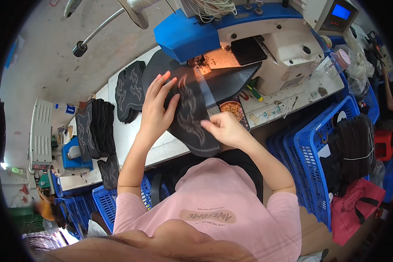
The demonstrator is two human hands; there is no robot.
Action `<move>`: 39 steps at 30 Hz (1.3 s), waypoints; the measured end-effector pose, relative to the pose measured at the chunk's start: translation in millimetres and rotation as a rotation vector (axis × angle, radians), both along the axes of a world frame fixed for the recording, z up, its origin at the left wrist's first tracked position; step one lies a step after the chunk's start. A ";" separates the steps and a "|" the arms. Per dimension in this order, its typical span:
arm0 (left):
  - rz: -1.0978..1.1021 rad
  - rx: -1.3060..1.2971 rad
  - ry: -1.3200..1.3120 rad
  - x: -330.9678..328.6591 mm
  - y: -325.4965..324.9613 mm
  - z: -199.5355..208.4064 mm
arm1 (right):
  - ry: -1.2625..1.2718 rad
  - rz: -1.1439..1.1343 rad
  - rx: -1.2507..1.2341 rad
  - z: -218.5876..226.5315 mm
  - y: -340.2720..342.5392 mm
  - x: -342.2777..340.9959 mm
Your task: The person feeds embroidered shoe upper panels one by one through a sewing machine to stitch their edges and stacks the finished pieces on the table.
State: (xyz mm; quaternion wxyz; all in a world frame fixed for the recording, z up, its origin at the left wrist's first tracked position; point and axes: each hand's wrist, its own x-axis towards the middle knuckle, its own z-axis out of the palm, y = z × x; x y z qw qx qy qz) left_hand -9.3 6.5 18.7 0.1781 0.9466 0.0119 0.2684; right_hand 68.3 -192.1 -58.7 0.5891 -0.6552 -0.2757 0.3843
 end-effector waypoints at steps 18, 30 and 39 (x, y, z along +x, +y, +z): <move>0.030 0.161 0.058 19.1 -23.2 -5.9 | -1.063 -0.403 -0.156 57.1 62.2 38.1; 0.025 0.155 0.088 38.9 -12.7 -4.4 | -1.086 -0.259 -0.226 60.4 74.8 58.4; -0.028 0.123 0.014 43.4 -6.7 -5.1 | -1.099 -0.426 -0.095 54.9 77.6 56.4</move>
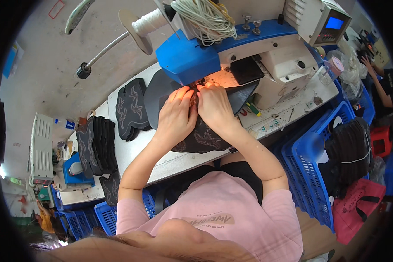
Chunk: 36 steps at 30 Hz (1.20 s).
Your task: The person feeds embroidered shoe upper panels one by one through a sewing machine to stitch their edges and stacks the finished pieces on the table.
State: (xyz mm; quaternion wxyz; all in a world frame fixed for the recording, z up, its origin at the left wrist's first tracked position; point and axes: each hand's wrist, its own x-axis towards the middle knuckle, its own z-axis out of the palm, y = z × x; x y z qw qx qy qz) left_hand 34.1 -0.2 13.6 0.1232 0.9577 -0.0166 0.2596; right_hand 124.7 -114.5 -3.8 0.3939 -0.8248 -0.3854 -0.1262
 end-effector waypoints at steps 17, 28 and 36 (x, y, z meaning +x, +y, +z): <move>0.028 -0.024 0.194 1.1 -0.5 10.3 | 0.117 0.063 0.099 0.0 -8.9 -0.3; 0.007 0.048 0.146 6.0 6.2 3.0 | 0.147 0.066 0.131 -0.7 -9.7 0.7; -0.021 -0.020 0.211 6.0 9.8 9.9 | 0.130 0.059 0.128 -5.4 -9.7 2.5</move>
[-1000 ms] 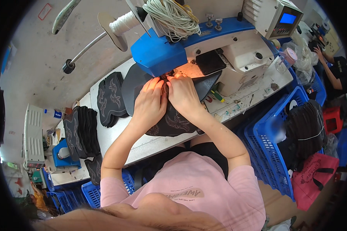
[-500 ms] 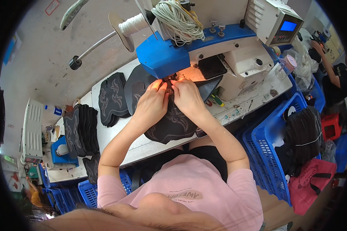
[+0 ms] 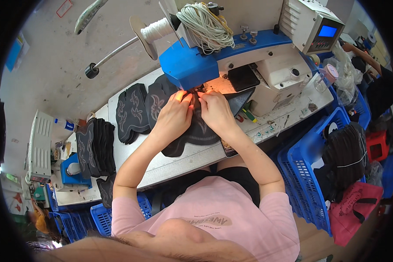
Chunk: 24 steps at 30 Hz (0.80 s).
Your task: The person feeds embroidered shoe upper panels one by one through a sewing machine to stitch their edges and stacks the finished pieces on the table.
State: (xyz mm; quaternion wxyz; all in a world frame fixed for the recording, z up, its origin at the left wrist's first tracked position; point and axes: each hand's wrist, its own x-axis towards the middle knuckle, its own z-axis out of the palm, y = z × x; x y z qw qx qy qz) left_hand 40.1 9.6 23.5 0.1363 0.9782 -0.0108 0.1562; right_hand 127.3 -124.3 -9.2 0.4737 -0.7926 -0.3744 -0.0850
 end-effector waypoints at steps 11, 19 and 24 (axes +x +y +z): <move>-0.021 0.042 -0.115 -3.8 7.0 -3.8 | 0.018 0.003 0.008 3.3 -0.9 -3.4; -0.057 0.001 -0.073 5.0 21.1 -0.3 | -0.001 -0.004 0.000 1.4 -0.7 -1.3; -0.072 0.057 -0.100 12.7 36.7 -1.9 | -0.054 0.045 -0.042 4.8 -2.6 -4.4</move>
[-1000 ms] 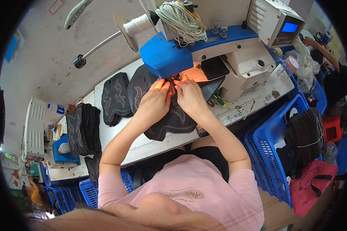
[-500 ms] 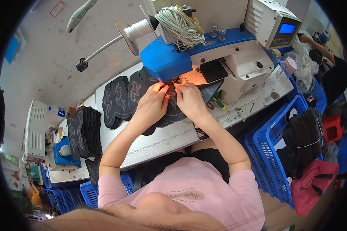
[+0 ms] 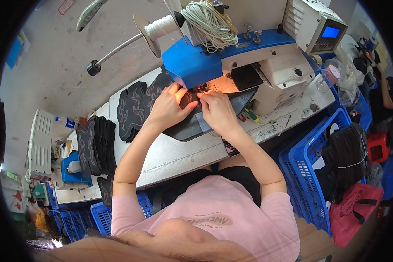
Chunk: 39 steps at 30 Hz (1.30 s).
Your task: The person feeds embroidered shoe upper panels one by one through a sewing machine to stitch their edges and stacks the finished pieces on the table.
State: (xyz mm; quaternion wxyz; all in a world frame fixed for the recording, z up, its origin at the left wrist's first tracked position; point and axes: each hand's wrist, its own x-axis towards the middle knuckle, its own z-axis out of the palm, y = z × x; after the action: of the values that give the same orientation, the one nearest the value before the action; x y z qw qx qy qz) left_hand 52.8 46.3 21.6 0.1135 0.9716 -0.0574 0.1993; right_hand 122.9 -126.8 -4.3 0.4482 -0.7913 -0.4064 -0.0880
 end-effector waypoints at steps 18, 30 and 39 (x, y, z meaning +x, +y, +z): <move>0.249 0.110 0.107 -1.8 26.9 5.1 | -0.118 0.025 -0.066 -2.9 -1.2 -1.2; -0.049 -0.005 -0.111 -49.2 -46.0 -6.6 | -0.099 -0.121 -0.052 -3.6 -8.0 -17.9; 0.005 -0.073 -0.041 -37.4 -53.0 -7.9 | -0.063 -0.154 -0.159 -0.6 -5.1 -13.3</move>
State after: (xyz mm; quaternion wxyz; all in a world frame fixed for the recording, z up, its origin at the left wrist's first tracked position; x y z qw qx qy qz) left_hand 15.4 -6.7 13.7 0.1473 0.9627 -0.0499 0.2216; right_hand 109.6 -131.9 -5.0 0.3631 -0.8501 -0.3639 -0.1145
